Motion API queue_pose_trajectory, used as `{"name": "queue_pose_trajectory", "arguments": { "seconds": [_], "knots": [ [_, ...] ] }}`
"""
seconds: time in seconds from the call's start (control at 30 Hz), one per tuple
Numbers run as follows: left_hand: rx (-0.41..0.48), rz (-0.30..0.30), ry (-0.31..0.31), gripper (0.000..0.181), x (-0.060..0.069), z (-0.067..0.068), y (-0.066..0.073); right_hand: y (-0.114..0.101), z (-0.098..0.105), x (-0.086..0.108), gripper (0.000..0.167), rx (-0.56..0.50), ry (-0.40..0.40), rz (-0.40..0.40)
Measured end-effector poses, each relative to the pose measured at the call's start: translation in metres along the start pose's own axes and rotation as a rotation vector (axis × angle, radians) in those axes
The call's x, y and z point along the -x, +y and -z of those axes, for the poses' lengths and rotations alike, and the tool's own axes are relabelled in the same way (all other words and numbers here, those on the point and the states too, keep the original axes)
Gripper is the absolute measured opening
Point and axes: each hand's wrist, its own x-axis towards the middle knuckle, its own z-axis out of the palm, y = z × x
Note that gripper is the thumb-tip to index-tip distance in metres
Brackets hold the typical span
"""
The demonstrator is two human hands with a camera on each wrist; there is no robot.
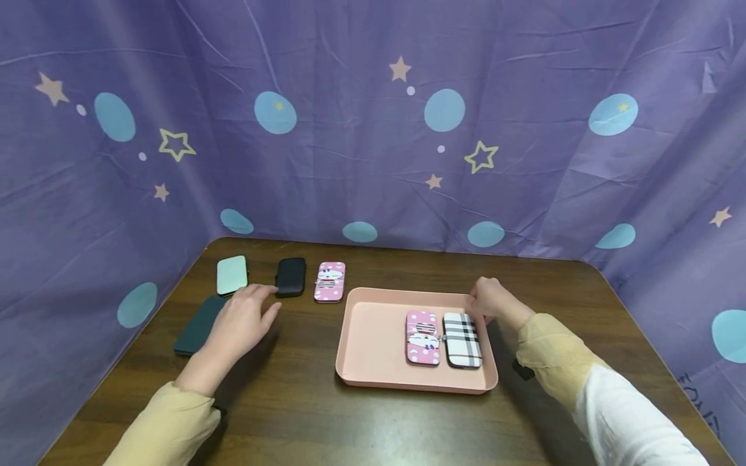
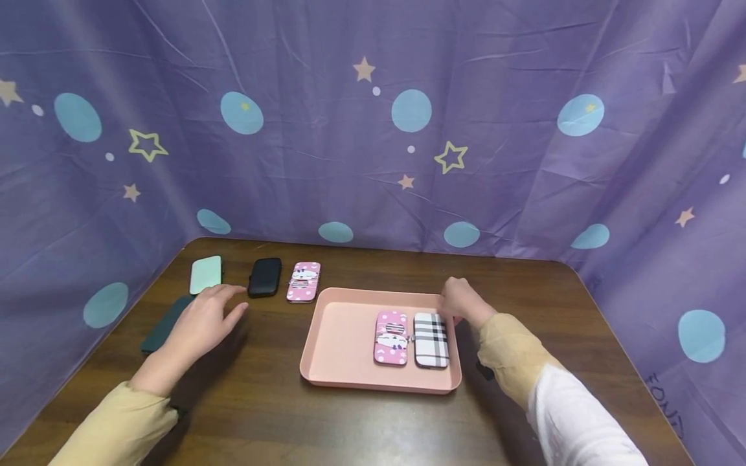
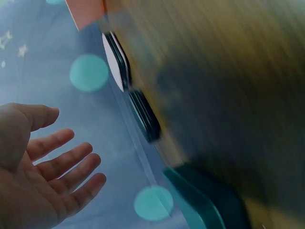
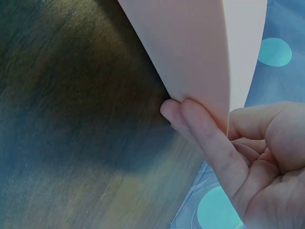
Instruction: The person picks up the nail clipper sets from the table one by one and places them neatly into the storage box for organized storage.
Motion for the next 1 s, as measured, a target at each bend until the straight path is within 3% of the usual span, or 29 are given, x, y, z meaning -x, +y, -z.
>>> {"name": "queue_pose_trajectory", "arguments": {
  "seconds": [0.37,0.63,1.0],
  "knots": [
    [-0.038,0.129,-0.002,0.035,0.008,0.013,-0.043,0.0,0.0,-0.001,0.028,0.005,0.0,-0.001],
    [-0.047,0.273,-0.109,0.047,0.011,0.018,-0.064,-0.001,0.001,-0.001,0.028,0.006,-0.013,0.001],
    [-0.064,0.384,-0.174,0.052,0.018,0.016,-0.091,-0.001,0.001,0.0,0.028,-0.004,-0.023,-0.017]
  ]
}}
